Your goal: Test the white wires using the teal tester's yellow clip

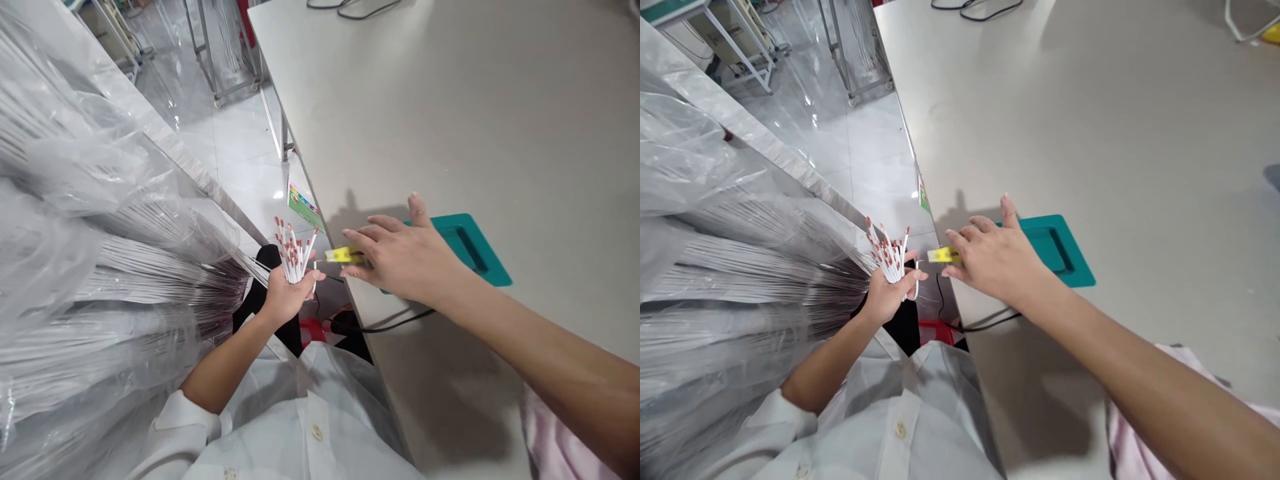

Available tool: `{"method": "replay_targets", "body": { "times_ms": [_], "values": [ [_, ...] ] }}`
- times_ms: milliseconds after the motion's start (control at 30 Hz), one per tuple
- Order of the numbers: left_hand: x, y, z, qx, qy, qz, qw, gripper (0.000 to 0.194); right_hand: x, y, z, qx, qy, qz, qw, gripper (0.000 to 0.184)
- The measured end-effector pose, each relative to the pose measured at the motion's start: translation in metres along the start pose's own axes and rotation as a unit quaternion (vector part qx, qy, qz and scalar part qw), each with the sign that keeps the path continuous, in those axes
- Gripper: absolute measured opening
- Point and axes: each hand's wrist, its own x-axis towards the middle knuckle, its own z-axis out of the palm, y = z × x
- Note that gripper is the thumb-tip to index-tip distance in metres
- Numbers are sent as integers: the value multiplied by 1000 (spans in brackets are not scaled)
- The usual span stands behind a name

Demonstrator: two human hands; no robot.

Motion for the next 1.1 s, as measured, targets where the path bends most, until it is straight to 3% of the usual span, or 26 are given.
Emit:
{"method": "replay_targets", "body": {
  "times_ms": [67, 167, 233, 333, 500, 700, 767, 867, 933, 1000, 1100],
  "values": [
    [-5, 0, -5, 5, 1, 10, 1000, 43, -2, -7, -6, 19, 62, -14, 998, 46],
    [-12, 2, -11, 13, 5, 21, 1000, 35, -5, -27, -16, 42, 160, -26, 986, 25],
    [-17, 4, -15, 29, -5, 36, 999, 27, -7, -42, -19, 71, 181, -25, 981, 21],
    [-23, 4, -18, 73, -25, 64, 995, 22, -8, -58, -19, 84, 154, -25, 984, 26],
    [-30, 0, -21, 160, -42, 100, 981, 16, -9, -63, -18, 86, 60, -64, 992, 18],
    [-30, -10, -29, 213, -95, 85, 969, 16, -14, -73, -14, 10, -7, -112, 994, 23],
    [-29, -9, -32, 218, -105, 57, 969, 18, -18, -76, -13, 44, -46, -95, 993, 18],
    [-28, -4, -34, 199, -84, 28, 976, 22, -26, -74, -16, 178, -113, -67, 975, 10],
    [-27, 0, -34, 177, -67, 32, 981, 22, -27, -70, -21, 276, -124, -51, 952, 19],
    [-26, 2, -32, 155, -64, 40, 985, 21, -25, -68, -24, 357, -95, -6, 929, 27],
    [-26, 0, -26, 150, -78, 52, 984, 17, -16, -70, -21, 451, 12, 132, 883, 20]
  ]
}}
